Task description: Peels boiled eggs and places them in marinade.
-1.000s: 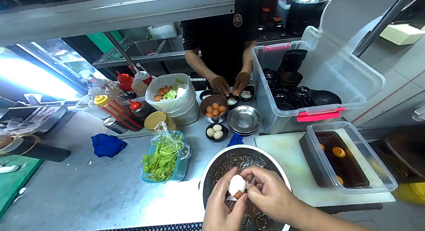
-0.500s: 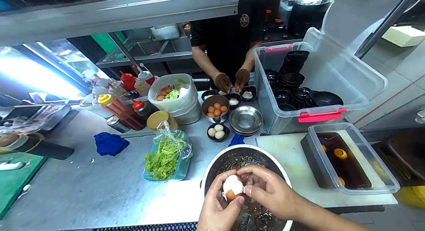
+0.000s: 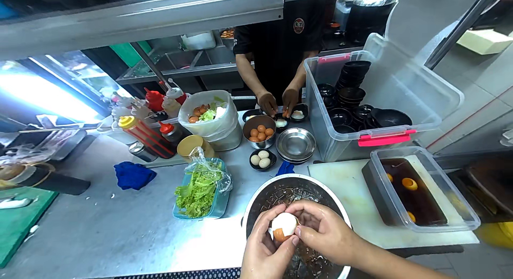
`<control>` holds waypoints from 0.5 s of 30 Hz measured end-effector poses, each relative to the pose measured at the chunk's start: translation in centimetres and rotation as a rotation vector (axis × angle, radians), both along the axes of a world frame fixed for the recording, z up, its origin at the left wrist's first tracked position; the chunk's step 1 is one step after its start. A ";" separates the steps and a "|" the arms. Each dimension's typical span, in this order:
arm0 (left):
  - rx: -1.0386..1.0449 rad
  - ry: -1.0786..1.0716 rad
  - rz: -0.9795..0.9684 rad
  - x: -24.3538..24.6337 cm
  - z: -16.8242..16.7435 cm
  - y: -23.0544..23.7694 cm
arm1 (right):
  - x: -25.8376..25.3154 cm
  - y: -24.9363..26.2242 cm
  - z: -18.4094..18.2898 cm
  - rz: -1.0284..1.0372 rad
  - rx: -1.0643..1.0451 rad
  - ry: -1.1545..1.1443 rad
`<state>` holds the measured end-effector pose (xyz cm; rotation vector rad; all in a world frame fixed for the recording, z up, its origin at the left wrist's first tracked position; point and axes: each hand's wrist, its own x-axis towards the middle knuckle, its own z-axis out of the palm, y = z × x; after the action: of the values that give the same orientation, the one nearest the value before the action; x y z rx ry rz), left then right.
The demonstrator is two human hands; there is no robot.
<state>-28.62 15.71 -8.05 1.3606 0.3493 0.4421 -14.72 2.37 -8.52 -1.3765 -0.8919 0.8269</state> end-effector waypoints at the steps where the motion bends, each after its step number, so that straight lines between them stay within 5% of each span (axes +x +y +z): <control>1: -0.008 -0.011 -0.002 0.0 0.1 0.0 | 0.0 0.0 0.0 -0.005 0.001 -0.002; 15: -0.313 -0.102 -0.114 0.1 -0.8 0.8 | 0.6 -0.4 1.1 -0.049 -0.032 0.112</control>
<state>-28.54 16.52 -8.85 1.0433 0.2438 0.3446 -14.12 1.95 -7.37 -1.3613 -0.7588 0.8756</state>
